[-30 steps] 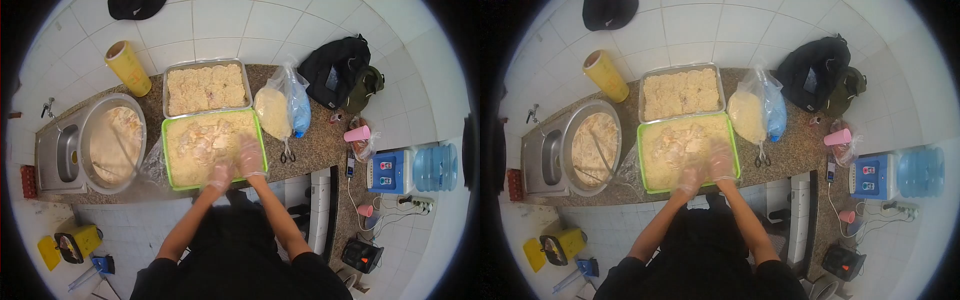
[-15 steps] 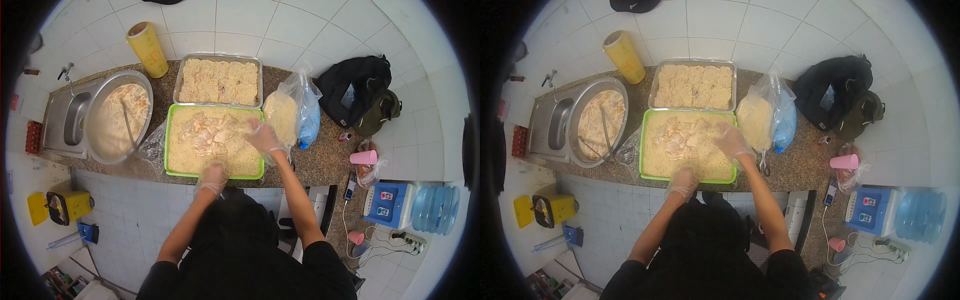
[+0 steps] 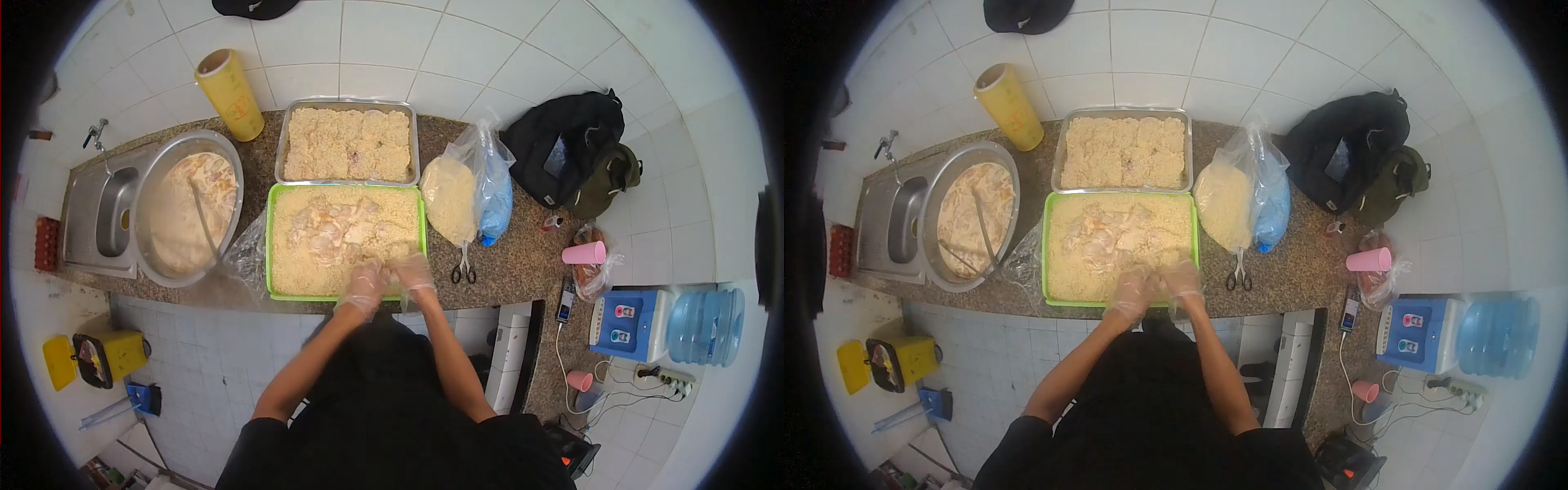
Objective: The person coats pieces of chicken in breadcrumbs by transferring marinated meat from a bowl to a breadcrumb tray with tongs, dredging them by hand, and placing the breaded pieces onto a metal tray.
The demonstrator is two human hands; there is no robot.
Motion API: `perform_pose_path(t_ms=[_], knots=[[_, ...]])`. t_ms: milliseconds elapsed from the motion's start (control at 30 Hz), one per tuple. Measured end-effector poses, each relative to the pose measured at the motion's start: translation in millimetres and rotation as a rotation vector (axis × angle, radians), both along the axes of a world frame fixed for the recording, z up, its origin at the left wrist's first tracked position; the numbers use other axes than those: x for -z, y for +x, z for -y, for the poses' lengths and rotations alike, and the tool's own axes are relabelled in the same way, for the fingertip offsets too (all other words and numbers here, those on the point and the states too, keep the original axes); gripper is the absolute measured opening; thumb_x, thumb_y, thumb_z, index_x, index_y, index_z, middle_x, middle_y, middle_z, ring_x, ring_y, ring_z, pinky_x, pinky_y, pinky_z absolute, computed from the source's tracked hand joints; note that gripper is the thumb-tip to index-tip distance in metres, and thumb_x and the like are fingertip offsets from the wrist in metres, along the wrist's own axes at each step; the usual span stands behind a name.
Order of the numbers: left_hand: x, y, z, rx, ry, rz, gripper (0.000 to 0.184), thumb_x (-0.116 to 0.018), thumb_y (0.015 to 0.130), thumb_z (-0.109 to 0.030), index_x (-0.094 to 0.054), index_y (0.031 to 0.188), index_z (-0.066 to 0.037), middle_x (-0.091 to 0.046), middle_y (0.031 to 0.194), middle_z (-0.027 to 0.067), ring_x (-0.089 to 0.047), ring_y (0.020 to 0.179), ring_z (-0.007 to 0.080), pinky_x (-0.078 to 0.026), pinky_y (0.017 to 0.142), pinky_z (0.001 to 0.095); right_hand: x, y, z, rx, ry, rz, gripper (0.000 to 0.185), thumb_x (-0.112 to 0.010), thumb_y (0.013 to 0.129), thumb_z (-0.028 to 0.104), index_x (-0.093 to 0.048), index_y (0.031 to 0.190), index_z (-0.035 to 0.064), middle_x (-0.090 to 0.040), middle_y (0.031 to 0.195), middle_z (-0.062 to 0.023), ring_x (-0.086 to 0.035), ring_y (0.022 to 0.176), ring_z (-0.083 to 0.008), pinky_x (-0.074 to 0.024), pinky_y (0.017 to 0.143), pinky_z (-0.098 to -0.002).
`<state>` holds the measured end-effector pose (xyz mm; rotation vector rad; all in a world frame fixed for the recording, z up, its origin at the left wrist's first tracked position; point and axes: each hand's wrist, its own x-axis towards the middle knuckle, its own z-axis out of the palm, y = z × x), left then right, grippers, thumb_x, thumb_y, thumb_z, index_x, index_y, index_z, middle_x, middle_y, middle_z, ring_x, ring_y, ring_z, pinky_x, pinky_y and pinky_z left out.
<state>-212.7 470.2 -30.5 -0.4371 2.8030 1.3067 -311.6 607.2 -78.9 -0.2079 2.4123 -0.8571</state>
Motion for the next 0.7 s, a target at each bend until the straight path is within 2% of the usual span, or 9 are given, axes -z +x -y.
perform_pose_path(t_ms=[33, 100, 167, 233, 267, 367, 567, 633, 700], knots=[[0.3, -0.1, 7.7, 0.059, -0.01, -0.023, 0.025, -0.059, 0.093, -0.019, -0.066, 0.107, 0.001, -0.068, 0.1, 0.0282, -0.067, 0.098, 0.0448, -0.054, 0.083, 0.0502, -15.2, -1.2, 0.6, 0.135, -0.128, 0.042, 0.044, -0.068, 0.089, 0.026, -0.066, 0.117, -0.008, -0.072, 0.099, -0.0289, -0.07, 0.096, -0.0406, -0.0527, 0.089, -0.0489], [5.0, -0.4, 11.9, 0.158, -0.087, -0.076, 0.026, -0.055, 0.095, -0.016, -0.064, 0.11, 0.002, -0.068, 0.101, 0.0281, -0.067, 0.101, 0.0444, -0.054, 0.086, 0.0505, -18.3, -5.4, 10.7, 0.167, -0.344, -0.204, 0.039, -0.066, 0.09, 0.027, -0.07, 0.113, -0.0039, -0.071, 0.094, -0.029, -0.07, 0.093, -0.0413, -0.0532, 0.087, -0.0492], [21.6, -3.8, 12.2, 0.238, -0.224, -0.143, 0.025, -0.052, 0.095, -0.013, -0.065, 0.108, 0.004, -0.069, 0.099, 0.0267, -0.067, 0.1, 0.0437, -0.053, 0.088, 0.0499, -29.1, -15.4, 16.2, 0.042, -0.254, -0.368, 0.036, -0.065, 0.09, 0.03, -0.073, 0.109, -0.0007, -0.071, 0.093, -0.0291, -0.07, 0.092, -0.0417, -0.0538, 0.085, -0.0488], [53.0, 5.3, 4.8, 0.258, -0.527, -0.219, 0.027, -0.05, 0.095, -0.011, -0.066, 0.109, 0.006, -0.07, 0.106, 0.0259, -0.068, 0.101, 0.042, -0.054, 0.088, 0.0485, -76.0, -30.2, 18.0, -0.245, 0.148, -0.434, 0.036, -0.065, 0.091, 0.033, -0.075, 0.104, 0.0016, -0.071, 0.097, -0.0293, -0.071, 0.093, -0.0419, -0.0547, 0.085, -0.0479], [60.4, 5.5, 2.8, 0.264, -0.678, -0.262, 0.028, -0.049, 0.095, -0.01, -0.066, 0.11, 0.007, -0.07, 0.11, 0.0256, -0.069, 0.101, 0.0411, -0.055, 0.088, 0.0478, -74.1, -37.1, 22.6, -0.203, 0.135, -0.41, 0.036, -0.064, 0.09, 0.033, -0.076, 0.102, 0.0014, -0.071, 0.096, -0.0285, -0.071, 0.092, -0.0421, -0.055, 0.084, -0.0479], [-52.4, -26.8, 1.2, 0.575, -0.441, 0.358, 0.043, -0.05, 0.095, -0.013, -0.058, 0.131, 0.01, -0.066, 0.126, 0.0273, -0.067, 0.114, 0.039, -0.052, 0.096, 0.0479, -46.1, -41.8, 43.3, -0.073, 0.074, -0.314, 0.035, -0.063, 0.09, 0.033, -0.076, 0.095, 0.001, -0.072, 0.091, -0.0257, -0.071, 0.088, -0.0422, -0.0557, 0.082, -0.0481], [67.6, -5.3, -18.4, 0.216, -0.652, -0.125, 0.045, -0.057, 0.092, -0.017, -0.062, 0.128, 0.01, -0.061, 0.135, 0.03, -0.056, 0.131, 0.0394, -0.043, 0.11, 0.0474, -7.0, -72.9, 52.6, -0.122, 0.128, -0.387, 0.031, -0.065, 0.087, 0.033, -0.076, 0.088, 0.0036, -0.073, 0.089, -0.0221, -0.072, 0.089, -0.0403, -0.056, 0.082, -0.0471], [-2.2, -18.3, -9.3, 0.319, -0.409, 0.241, 0.042, -0.059, 0.091, -0.017, -0.064, 0.126, 0.006, -0.063, 0.131, 0.0287, -0.06, 0.127, 0.0389, -0.046, 0.106, 0.0474, -11.2, -74.2, 47.8, -0.234, 0.14, -0.614, 0.032, -0.067, 0.084, 0.035, -0.076, 0.091, 0.0046, -0.073, 0.095, -0.0228, -0.072, 0.094, -0.0396, -0.0558, 0.084, -0.0464], [-32.7, -8.7, -5.9, 0.467, -0.321, 0.426, 0.04, -0.06, 0.09, -0.017, -0.066, 0.124, 0.002, -0.066, 0.125, 0.0281, -0.064, 0.12, 0.0389, -0.05, 0.101, 0.0475, -5.0, -66.6, 46.1, -0.344, 0.283, -0.429, 0.032, -0.068, 0.084, 0.034, -0.076, 0.095, 0.0053, -0.073, 0.1, -0.0228, -0.071, 0.097, -0.0397, -0.0554, 0.086, -0.0466]])
